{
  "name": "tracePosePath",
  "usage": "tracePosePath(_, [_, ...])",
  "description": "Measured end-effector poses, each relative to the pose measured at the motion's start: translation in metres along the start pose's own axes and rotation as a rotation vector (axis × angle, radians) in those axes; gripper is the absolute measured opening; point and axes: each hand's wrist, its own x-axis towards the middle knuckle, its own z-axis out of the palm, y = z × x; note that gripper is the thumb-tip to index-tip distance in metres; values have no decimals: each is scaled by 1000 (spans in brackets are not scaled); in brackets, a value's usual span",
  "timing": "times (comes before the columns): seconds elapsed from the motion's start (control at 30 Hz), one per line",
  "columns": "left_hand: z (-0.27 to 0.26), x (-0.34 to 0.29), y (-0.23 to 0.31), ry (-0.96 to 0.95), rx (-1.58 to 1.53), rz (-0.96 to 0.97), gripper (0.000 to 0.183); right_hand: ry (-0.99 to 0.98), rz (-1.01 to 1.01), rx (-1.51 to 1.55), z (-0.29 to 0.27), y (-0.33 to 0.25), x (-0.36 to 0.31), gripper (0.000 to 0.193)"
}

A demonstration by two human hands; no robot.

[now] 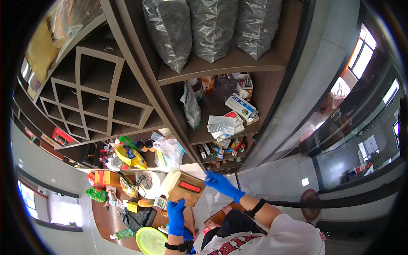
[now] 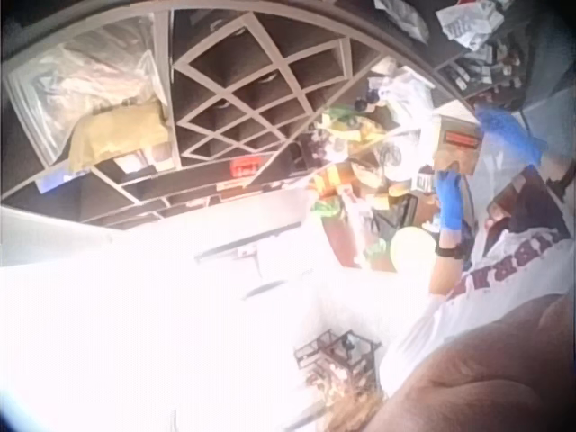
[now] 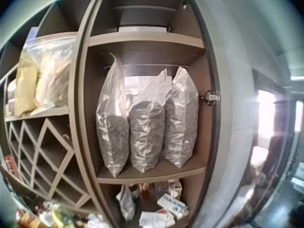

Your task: Rearranges items in a shelving unit and cleans a wooden chair with spray and a cloth.

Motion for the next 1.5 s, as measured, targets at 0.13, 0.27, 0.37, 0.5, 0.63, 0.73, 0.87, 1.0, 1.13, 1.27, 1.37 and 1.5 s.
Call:
tracePosePath(0.13, [-16, -33, -4, 121, -59, 10, 27, 445, -539, -721, -47, -59, 41, 36])
tracePosePath(0.27, [-40, -58, -19, 253, -184, -53, 42, 527, -668, -1271, -85, -78, 94, 44])
tracePosePath(0.37, [-49, -81, -22, 281, -274, -87, 43, 392, -691, -1398, -90, -72, 120, 58])
tracePosePath(0.5, [-95, -79, -106, 432, -44, 58, 47, 248, -659, -1053, -109, -61, 152, 60])
tracePosePath(0.63, [-88, -74, -141, 503, 128, 139, 49, 352, -672, -1564, -140, -43, 179, 72])
tracePosePath(0.73, [-100, -59, -187, 565, 101, 117, 47, 361, -610, -1674, -135, -33, 190, 74])
tracePosePath(0.87, [-127, 16, -246, 696, -77, 85, 42, 332, -702, -1587, -119, -42, 191, 73])
tracePosePath(1.0, [-144, 98, -264, 809, 49, 48, 39, 340, -716, -1545, -118, -54, 179, 71])
tracePosePath(1.13, [-165, 150, -286, 821, 126, 244, 37, 387, -795, -1455, -103, -69, 171, 67])
tracePosePath(1.27, [-114, 165, -251, 611, 86, 276, 40, 682, -822, -1226, -102, -79, 128, 58])
tracePosePath(1.37, [-89, 147, -222, 428, 278, 234, 38, 792, -781, -925, -93, -45, 88, 51])
tracePosePath(1.5, [-48, 117, -180, 214, 163, 228, 42, 382, -465, -842, -48, 20, 38, 38])
